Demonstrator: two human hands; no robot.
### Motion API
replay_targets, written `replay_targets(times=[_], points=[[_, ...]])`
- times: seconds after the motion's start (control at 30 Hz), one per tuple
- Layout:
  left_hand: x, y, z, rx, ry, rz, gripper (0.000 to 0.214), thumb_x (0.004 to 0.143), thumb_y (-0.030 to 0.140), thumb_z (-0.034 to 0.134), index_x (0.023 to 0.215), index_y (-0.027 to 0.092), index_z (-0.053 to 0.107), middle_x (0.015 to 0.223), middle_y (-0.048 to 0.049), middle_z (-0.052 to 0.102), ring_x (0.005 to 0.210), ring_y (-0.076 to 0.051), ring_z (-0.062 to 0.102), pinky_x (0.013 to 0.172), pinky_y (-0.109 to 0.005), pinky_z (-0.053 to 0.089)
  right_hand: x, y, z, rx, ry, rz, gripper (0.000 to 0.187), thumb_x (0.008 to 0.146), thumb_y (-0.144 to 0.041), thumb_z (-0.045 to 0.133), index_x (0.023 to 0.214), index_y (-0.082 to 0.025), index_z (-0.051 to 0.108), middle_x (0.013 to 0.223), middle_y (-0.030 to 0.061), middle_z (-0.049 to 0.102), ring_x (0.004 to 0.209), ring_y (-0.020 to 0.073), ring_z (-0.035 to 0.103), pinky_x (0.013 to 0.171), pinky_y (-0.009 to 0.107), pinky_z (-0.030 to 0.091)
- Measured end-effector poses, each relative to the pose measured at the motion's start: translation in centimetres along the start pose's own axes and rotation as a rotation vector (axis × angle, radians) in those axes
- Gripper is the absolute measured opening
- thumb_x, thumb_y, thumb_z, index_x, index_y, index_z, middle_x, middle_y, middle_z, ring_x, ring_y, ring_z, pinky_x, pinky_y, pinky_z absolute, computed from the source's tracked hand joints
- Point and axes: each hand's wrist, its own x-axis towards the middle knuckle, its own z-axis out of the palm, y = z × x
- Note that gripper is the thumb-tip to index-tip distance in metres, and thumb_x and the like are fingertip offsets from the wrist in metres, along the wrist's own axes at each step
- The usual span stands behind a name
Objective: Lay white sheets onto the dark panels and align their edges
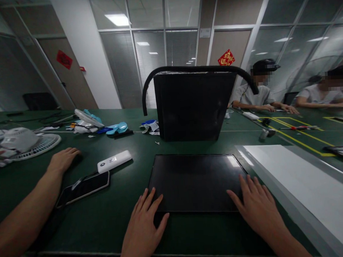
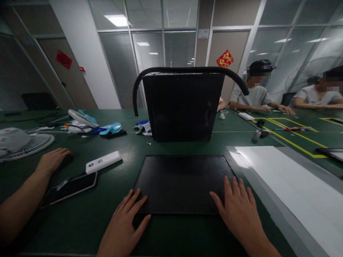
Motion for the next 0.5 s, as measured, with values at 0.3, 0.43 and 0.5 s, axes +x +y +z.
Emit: replay_targets(times=[0.3, 0.43, 0.5], points=[[0.0, -0.6, 1.1, -0.051, 0.099, -0.047, 0.051, 0.1, 0.056, 0.058, 0.141, 0.027, 0.07, 0.162, -0.0107, 0.053, 0.153, -0.036, 0.046, 0.119, -0.063, 0.049, -2.3, 3.1, 0.1, -0.062, -0.084, 0.145, 0.103, 0.101, -0.085, 0.02, 0.157, -0.002, 0.043, 0.142, 0.0295, 0.058, 0.136, 0.0473, 0.053, 0.118, 0.075, 0.035], [0.1, -0.7, 1.1, -0.003, 0.121, -0.038, 0.044, 0.102, 0.049, 0.055, 0.137, 0.028, 0.072, 0.155, -0.0103, 0.059, 0.149, -0.036, 0.05, 0.121, -0.067, 0.044, -2.4, 3.7, 0.2, 0.037, -0.143, 0.08, 0.085, 0.107, -0.074, 0.025, 0.165, -0.013, 0.033, 0.152, 0.0166, 0.055, 0.139, 0.0317, 0.055, 0.12, 0.058, 0.046], [0.1, -0.6, 1.0, 0.034, 0.122, -0.039, 0.043, 0.101, 0.048, 0.057, 0.136, 0.028, 0.072, 0.154, -0.0105, 0.061, 0.149, -0.037, 0.05, 0.121, -0.07, 0.042, -3.1, 5.3, 0.3, 0.075, -0.15, 0.048, 0.08, 0.108, -0.072, 0.028, 0.165, -0.016, 0.034, 0.154, 0.0135, 0.055, 0.139, 0.0292, 0.056, 0.119, 0.055, 0.049]])
